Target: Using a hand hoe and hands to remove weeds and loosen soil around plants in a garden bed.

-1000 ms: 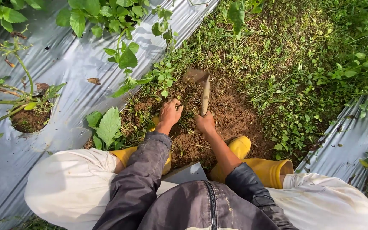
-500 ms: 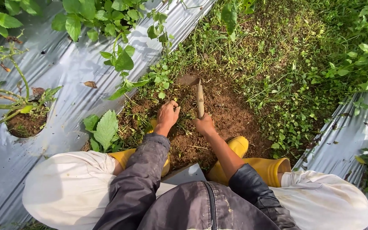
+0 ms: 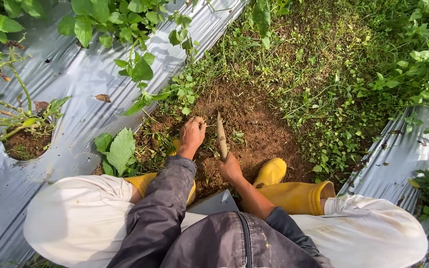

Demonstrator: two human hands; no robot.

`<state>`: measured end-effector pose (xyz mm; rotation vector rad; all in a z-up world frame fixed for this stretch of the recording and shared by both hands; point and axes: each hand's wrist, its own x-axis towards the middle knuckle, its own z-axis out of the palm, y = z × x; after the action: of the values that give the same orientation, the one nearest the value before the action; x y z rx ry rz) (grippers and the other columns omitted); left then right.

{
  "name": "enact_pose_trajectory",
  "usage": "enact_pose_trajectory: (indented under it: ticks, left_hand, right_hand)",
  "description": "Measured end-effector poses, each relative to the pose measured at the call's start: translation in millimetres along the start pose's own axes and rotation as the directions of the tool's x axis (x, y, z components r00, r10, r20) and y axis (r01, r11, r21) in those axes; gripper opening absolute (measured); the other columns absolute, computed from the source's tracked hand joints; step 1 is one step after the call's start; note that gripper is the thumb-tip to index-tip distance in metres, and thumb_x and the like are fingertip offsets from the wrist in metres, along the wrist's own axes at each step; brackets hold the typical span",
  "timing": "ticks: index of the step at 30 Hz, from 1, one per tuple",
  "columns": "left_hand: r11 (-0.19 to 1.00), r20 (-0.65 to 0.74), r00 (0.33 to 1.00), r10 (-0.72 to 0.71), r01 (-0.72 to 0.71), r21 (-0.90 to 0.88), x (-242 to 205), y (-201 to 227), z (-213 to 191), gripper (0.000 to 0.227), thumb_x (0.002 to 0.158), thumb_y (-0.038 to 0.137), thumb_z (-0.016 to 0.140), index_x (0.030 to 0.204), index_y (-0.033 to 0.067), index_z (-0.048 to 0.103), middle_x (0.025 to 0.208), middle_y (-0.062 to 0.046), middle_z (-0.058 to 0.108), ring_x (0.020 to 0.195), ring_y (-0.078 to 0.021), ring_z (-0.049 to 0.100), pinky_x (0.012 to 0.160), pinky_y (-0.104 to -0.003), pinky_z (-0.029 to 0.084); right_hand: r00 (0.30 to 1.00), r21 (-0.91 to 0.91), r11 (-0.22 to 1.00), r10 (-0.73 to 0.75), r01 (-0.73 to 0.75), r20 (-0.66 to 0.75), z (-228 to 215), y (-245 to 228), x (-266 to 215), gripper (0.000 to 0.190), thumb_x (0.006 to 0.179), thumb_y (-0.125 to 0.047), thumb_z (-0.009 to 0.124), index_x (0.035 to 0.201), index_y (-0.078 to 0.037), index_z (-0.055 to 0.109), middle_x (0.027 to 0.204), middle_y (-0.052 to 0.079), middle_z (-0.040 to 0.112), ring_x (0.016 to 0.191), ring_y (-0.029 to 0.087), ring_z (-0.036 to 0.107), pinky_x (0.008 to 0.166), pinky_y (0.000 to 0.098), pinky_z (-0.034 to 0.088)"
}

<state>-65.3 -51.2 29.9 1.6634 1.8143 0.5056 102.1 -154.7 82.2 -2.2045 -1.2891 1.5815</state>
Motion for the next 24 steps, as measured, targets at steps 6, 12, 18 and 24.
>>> enact_pose_trajectory:
  ticks: [6,12,18,24]
  left_hand:
    - [0.983,0.075,0.996,0.040,-0.052,0.174,-13.7,44.9,-45.6,0.040,0.096,0.019,0.066,0.136,0.0163,0.061,0.149,-0.015,0.049,0.135,-0.0382,0.050,0.103,-0.051,0.052]
    - [0.970,0.227,0.973,0.051,-0.102,0.219,1.7,-4.4,10.4,0.028,0.102,0.036,0.060,0.121,0.0194,0.070,0.125,-0.007,0.061,0.126,-0.0270,0.059,0.103,-0.041,0.049]
    - [0.990,0.385,0.918,0.096,-0.129,0.062,-7.8,-4.0,15.9,0.024,0.095,0.028,0.062,0.077,0.0177,0.073,0.083,-0.007,0.070,0.094,-0.0288,0.069,0.089,-0.045,0.053]
    - [0.992,0.188,0.974,0.123,-0.122,-0.019,-9.1,15.6,-8.4,0.021,0.098,0.022,0.060,0.091,0.0124,0.077,0.099,-0.014,0.074,0.097,-0.0324,0.071,0.084,-0.044,0.055]
  right_hand:
    - [0.999,-0.001,1.000,-0.008,0.008,-0.051,15.1,11.9,-13.2,0.040,0.087,-0.029,0.063,0.117,-0.003,0.060,0.096,0.028,0.069,0.094,0.046,0.071,0.078,0.0566,0.053]
    - [0.996,0.065,0.998,0.008,-0.002,-0.093,10.8,7.5,-33.5,0.036,0.088,-0.024,0.064,0.115,0.000,0.059,0.096,0.029,0.067,0.094,0.044,0.070,0.076,0.0547,0.052]
    - [0.936,0.266,0.964,0.096,-0.003,-0.338,-9.0,2.3,18.2,0.045,0.088,-0.021,0.068,0.128,-0.002,0.058,0.100,0.028,0.067,0.091,0.038,0.070,0.075,0.0524,0.053]
    - [0.941,0.425,0.902,0.083,0.069,-0.329,-1.6,24.4,24.9,0.024,0.092,-0.010,0.062,0.114,-0.001,0.058,0.065,0.011,0.063,0.045,0.019,0.060,0.045,0.0346,0.050]
